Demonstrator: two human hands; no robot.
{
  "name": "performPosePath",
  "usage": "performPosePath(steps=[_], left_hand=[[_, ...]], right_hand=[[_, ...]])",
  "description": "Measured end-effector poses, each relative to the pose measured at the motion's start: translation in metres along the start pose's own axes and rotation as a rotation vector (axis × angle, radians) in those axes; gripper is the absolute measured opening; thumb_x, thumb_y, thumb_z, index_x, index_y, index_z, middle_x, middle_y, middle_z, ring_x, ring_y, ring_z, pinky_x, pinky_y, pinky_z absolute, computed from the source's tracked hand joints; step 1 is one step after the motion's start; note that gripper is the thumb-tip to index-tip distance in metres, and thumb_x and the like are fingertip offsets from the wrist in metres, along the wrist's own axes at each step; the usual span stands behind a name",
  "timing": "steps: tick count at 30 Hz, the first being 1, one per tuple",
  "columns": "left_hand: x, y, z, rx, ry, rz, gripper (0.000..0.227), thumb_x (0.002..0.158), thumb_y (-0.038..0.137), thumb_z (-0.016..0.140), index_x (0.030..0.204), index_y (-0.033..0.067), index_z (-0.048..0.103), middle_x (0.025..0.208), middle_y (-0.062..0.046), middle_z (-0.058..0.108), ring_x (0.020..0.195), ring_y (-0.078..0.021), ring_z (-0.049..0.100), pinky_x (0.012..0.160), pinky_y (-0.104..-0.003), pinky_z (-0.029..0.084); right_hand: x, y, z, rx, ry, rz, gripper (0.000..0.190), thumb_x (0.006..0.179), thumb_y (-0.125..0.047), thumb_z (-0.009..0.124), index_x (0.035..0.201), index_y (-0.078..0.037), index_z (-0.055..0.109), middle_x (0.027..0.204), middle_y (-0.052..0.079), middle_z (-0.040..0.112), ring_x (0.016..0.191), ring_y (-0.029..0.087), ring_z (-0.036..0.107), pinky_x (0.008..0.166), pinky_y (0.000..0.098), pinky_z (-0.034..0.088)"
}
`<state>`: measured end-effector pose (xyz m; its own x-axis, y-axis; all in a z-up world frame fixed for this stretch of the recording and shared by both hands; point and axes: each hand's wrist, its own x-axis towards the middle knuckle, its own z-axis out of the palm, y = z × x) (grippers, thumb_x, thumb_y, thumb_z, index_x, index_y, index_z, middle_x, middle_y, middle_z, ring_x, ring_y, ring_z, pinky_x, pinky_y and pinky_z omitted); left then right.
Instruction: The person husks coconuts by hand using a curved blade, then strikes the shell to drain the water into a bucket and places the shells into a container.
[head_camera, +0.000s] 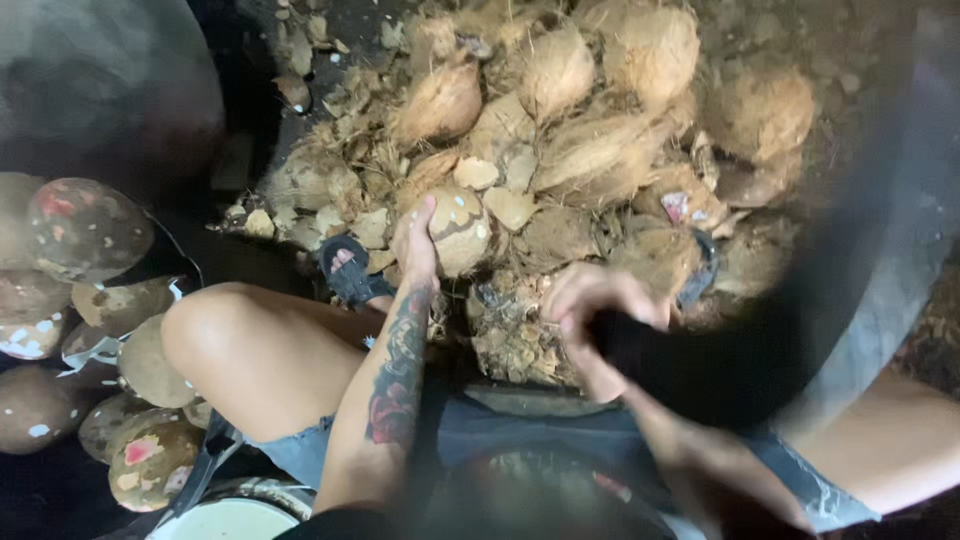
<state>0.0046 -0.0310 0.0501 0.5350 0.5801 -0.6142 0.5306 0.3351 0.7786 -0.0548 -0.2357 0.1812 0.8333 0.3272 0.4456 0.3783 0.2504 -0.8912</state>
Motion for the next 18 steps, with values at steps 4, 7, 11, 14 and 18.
performPosePath(steps=[4,7,11,14,18], left_hand=[[0.003,-0.006,-0.001,0.097,-0.005,-0.035,0.083,0.065,0.083,0.078,0.130,0.0316,0.075,0.148,-0.012,0.064,0.144,-0.0341,0.054,0.122,-0.043,0.041],[0.007,-0.008,-0.003,0.064,-0.023,0.006,0.083,0.067,0.079,0.080,0.132,0.0284,0.074,0.149,-0.014,0.063,0.145,-0.0339,0.054,0.122,-0.043,0.040],[0.007,-0.008,0.004,-0.022,-0.020,-0.010,0.082,0.064,0.074,0.082,0.131,0.0276,0.074,0.150,-0.018,0.063,0.145,-0.0369,0.053,0.122,-0.045,0.041],[0.013,-0.025,-0.007,-0.010,0.029,0.027,0.075,0.067,0.072,0.085,0.129,0.0295,0.075,0.146,-0.020,0.063,0.141,-0.0414,0.056,0.118,-0.048,0.045],[0.023,-0.034,-0.001,-0.024,0.045,0.036,0.078,0.067,0.071,0.086,0.130,0.0267,0.074,0.146,-0.023,0.062,0.141,-0.0427,0.056,0.117,-0.050,0.044]], right_hand=[[-0.027,0.081,0.021,-0.616,-0.246,0.959,0.025,0.083,-0.016,0.061,0.099,0.000,0.071,0.092,0.022,0.076,0.098,0.042,0.072,0.089,0.0580,0.052],[-0.101,0.141,0.005,-0.832,-0.343,1.307,0.044,0.082,-0.022,0.056,0.111,0.007,0.074,0.107,0.031,0.076,0.117,0.050,0.071,0.101,0.0677,0.050],[-0.048,0.101,0.020,-0.731,-0.085,1.300,0.025,0.080,-0.012,0.058,0.063,-0.004,0.073,0.052,0.017,0.067,0.061,0.039,0.076,0.063,0.0549,0.058],[-0.025,0.042,0.008,-0.122,0.164,0.842,0.009,0.083,0.005,0.059,0.076,-0.001,0.057,0.048,0.013,0.058,0.038,0.021,0.059,0.040,0.0333,0.050],[-0.028,0.071,-0.026,0.055,0.002,0.059,0.012,0.090,0.001,0.070,0.087,0.002,0.058,0.072,0.020,0.066,0.062,0.030,0.069,0.062,0.0377,0.056]])
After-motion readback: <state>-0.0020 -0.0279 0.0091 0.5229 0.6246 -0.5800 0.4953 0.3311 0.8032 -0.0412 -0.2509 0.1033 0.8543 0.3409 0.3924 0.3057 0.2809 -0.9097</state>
